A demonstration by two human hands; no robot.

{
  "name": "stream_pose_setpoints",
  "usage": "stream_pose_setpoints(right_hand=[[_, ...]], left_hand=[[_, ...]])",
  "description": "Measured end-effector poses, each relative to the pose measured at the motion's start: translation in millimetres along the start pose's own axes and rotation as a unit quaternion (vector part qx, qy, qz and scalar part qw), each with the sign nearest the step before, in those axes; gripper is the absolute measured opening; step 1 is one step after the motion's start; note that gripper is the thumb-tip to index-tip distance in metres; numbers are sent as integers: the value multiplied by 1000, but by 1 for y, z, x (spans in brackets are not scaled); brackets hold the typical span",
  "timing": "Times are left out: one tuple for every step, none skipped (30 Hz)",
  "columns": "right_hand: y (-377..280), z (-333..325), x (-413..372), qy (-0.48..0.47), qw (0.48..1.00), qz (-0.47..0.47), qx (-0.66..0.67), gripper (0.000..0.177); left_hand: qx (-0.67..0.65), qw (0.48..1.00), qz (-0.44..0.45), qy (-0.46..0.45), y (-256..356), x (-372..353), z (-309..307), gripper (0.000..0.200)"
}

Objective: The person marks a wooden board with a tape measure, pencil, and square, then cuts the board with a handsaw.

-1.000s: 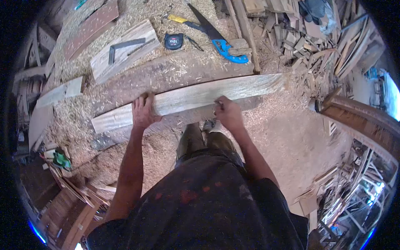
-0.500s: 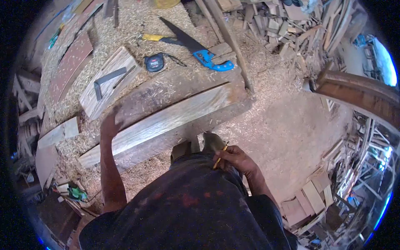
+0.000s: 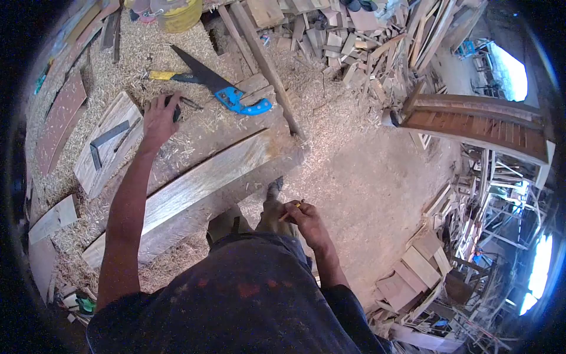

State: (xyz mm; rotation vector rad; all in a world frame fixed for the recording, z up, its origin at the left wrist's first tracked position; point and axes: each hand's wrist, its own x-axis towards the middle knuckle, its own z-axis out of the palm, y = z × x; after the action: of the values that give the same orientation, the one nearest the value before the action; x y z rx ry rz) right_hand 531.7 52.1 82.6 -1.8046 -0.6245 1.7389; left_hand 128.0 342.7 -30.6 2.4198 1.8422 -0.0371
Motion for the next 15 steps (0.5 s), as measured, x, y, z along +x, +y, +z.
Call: stream_pose_setpoints(right_hand=[[9, -7, 8, -2, 1000, -17, -5, 32], [14, -13, 14, -7, 999, -32, -11, 32], [10, -16, 18, -20, 999, -29, -15, 32], [-1, -18, 22, -36, 999, -25, -20, 32], [-11, -18, 28, -56, 998, -21, -27, 33], [-19, -10, 39, -49, 997, -8, -66, 34], [-8, -10, 60, -81, 990, -49, -100, 35], [15, -14, 88, -113, 981, -91, -131, 35], [33, -13, 111, -141, 969, -131, -157, 35], [41, -6, 134, -191, 968, -111, -116, 36], [41, 4, 155, -239, 964, -91, -75, 37], [35, 19, 166, -271, 959, -79, 0, 37], [27, 28, 176, -302, 948, -66, 71, 37], [26, 27, 195, -326, 933, -88, 122, 38], [33, 26, 218, -350, 914, -108, 173, 38]], left_hand=[[-31, 999, -30, 26, 10, -8, -14, 94], [-80, 991, -84, 61, 19, -15, -23, 100], [-268, 947, -159, 83, 21, -19, -13, 96], [-442, 861, -229, 104, 23, -27, 1, 92], [-596, 738, -290, 128, 21, -37, 13, 88], [-678, 585, -420, 145, 46, -51, -3, 83], [-726, 527, -420, 135, 49, -74, 17, 82], [-750, 505, -395, 162, 79, -95, 4, 90], [-726, 504, -438, 165, 95, -117, 23, 96], [-749, 484, -424, 158, 108, -139, 42, 94], [-745, 477, -441, 155, 130, -156, 41, 88], [-708, 487, -481, 174, 156, -168, 37, 82], [-674, 511, -505, 174, 167, -178, 42, 75], [-646, 552, -500, 171, 171, -188, 55, 72], [-615, 590, -495, 167, 173, -195, 68, 68]])
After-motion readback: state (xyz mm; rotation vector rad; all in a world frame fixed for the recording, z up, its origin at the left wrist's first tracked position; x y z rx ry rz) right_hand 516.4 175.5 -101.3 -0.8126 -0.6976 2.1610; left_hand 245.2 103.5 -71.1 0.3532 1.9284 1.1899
